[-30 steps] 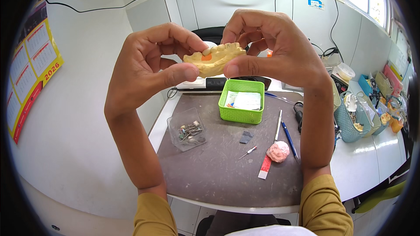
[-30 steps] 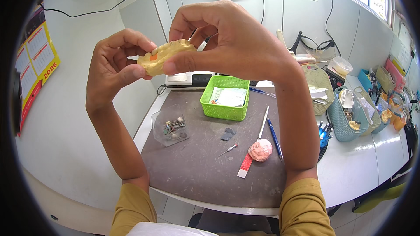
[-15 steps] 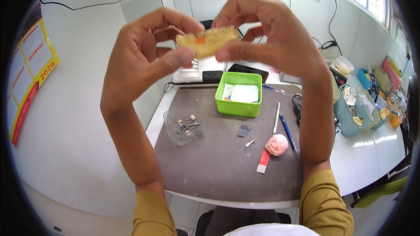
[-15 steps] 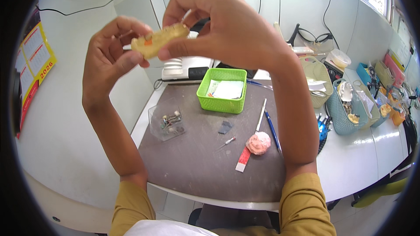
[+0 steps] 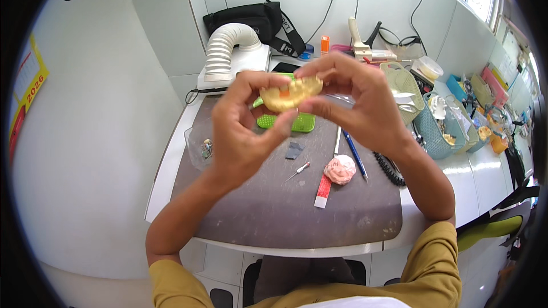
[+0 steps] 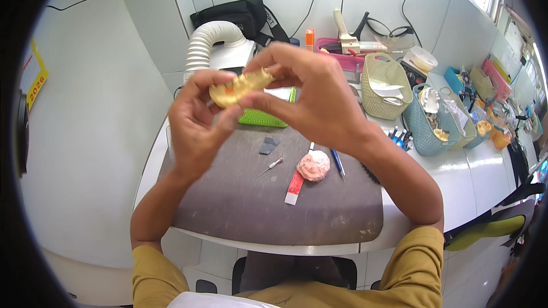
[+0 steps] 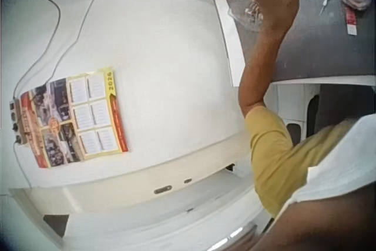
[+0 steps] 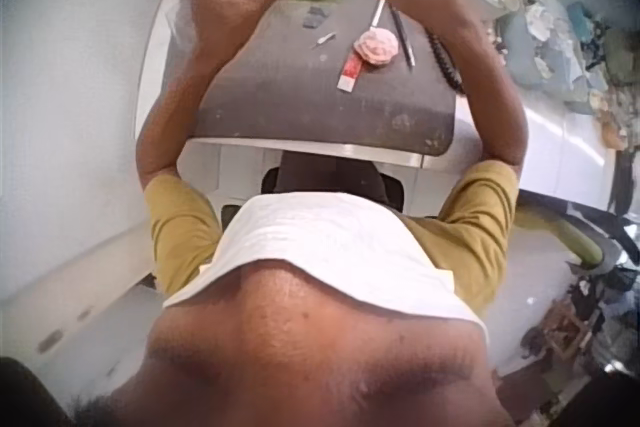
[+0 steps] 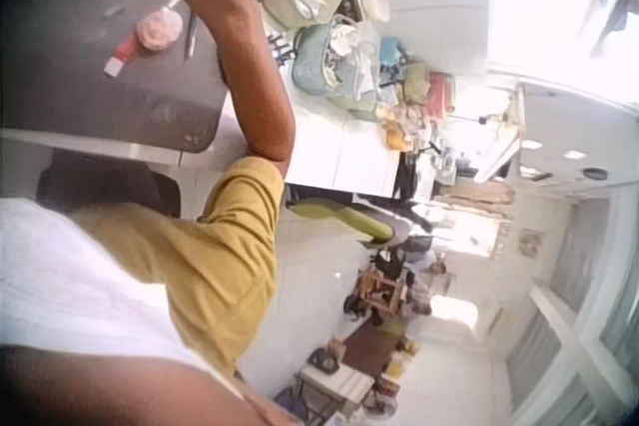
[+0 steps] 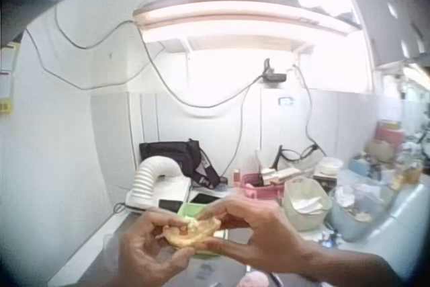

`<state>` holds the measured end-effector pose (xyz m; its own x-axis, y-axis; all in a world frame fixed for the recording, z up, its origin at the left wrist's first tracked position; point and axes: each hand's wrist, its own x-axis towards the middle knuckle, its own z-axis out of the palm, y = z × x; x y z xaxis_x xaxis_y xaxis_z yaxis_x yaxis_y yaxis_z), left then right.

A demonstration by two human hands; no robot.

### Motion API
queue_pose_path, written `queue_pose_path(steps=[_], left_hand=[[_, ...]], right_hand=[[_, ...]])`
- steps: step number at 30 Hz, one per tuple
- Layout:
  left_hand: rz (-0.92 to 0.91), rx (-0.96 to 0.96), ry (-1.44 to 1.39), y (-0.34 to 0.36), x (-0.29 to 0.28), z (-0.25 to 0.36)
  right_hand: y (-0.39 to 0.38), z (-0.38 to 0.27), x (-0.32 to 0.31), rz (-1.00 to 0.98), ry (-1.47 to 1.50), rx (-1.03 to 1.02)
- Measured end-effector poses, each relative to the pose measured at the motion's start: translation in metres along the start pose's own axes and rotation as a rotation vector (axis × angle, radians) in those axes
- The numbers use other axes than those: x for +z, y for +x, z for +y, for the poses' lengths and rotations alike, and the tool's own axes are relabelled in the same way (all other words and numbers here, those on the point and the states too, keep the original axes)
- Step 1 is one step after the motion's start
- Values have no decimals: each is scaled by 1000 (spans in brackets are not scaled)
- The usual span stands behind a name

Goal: The person polishes a denture component using a handheld rotary tool, periodically checking its fit against a dental model.

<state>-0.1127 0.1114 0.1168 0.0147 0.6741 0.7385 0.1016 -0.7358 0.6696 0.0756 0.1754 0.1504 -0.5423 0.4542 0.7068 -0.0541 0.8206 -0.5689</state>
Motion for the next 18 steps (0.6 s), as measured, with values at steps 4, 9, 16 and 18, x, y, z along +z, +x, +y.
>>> queue_pose_path(steps=[4,9,16,18], left_hand=[[21,-64,-89,-22,6,-6],[-9,-70,-106,-32,3,-11],[-34,-40,-122,-39,4,-16],[-48,-28,-126,-41,4,-15]], right_hand=[[-13,3,-1,-88,76,60],[-15,0,-5,-235,67,105],[-19,2,-6,-243,94,101],[-21,1,-4,-215,133,106]])
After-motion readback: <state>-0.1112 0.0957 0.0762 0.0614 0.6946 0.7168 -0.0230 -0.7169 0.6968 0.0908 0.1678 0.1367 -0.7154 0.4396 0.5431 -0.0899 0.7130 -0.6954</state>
